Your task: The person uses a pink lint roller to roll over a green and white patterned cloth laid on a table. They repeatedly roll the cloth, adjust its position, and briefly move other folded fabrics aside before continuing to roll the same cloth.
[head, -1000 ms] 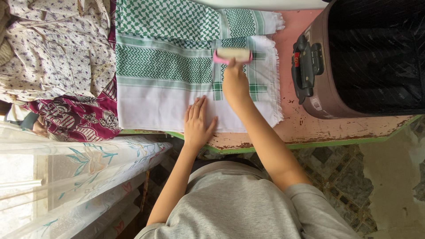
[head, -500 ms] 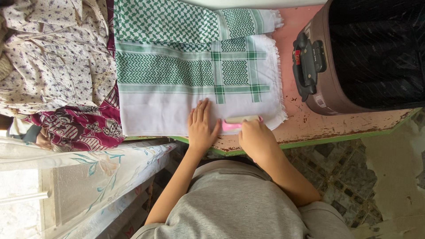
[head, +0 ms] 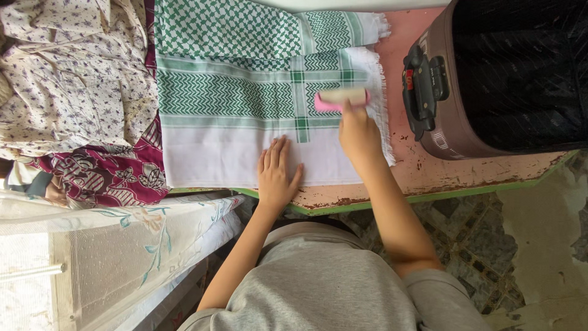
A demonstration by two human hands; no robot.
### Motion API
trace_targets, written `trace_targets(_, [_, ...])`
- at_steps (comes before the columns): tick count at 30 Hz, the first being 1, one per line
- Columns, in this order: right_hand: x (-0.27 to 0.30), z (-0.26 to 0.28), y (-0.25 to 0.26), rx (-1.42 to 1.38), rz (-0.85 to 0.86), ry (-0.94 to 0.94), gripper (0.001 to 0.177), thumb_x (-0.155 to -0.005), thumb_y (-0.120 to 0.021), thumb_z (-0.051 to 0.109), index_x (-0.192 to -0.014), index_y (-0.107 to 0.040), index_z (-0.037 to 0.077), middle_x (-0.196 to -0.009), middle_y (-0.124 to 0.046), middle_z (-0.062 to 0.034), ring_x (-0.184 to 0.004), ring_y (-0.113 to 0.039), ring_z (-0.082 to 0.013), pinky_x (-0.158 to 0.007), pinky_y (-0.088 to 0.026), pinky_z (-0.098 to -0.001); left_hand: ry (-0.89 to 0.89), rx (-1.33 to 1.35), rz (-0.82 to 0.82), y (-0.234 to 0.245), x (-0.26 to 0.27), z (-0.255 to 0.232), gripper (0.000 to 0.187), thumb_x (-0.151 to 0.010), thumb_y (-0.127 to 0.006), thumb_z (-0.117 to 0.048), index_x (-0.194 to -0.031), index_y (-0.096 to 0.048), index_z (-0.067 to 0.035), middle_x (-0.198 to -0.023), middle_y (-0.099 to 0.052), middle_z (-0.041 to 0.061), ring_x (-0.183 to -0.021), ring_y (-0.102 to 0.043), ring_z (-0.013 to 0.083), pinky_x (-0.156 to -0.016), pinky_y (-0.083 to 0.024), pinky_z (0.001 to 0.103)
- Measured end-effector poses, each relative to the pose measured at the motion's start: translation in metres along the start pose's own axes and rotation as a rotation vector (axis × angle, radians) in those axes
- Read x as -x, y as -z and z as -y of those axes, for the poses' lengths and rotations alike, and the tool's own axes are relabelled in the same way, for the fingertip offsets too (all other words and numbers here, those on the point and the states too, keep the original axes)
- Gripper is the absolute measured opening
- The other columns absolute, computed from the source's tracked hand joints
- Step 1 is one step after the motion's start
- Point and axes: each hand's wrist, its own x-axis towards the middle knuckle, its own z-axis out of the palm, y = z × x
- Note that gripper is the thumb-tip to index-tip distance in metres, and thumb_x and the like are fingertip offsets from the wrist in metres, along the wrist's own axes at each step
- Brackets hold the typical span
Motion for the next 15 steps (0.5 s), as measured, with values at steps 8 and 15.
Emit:
trace_targets(8, [0.117,0.012,0.087,0.055,0.547,-0.137,0.043,-0.095,-0.056,0.011,-0.133,-0.059,-0.008,-0.082,-0.071,-0.0254,-0.073,-0.075,-0.0355,-0.060,-0.062,-0.0432,0.012,0.003,-0.007,0.001,0.000,-0.004,0.065,-0.096,-0.064,-0.034,-0.148,-0.046,0.000,-0.157,-0.045,0.014,-0.149,-0.038,0.0327,-0.123,-0.027,0.050])
trace_targets(15, [0.026,-0.036,0.028,0.039,0.171,-0.140,0.030,-0.097,-0.057,0.007,-0.121,-0.065,-0.009,-0.093,-0.070,-0.0256,-0.078,-0.073,-0.0397,-0.064,-0.059,-0.0481,0.009,-0.003,-0.011,0.002,-0.001,-0.006,0.065,-0.096,-0.064,-0.034,-0.149,-0.047,-0.001,-0.156,-0.046,0.012,-0.149,-0.039,0.0308,-0.123,-0.028,0.049])
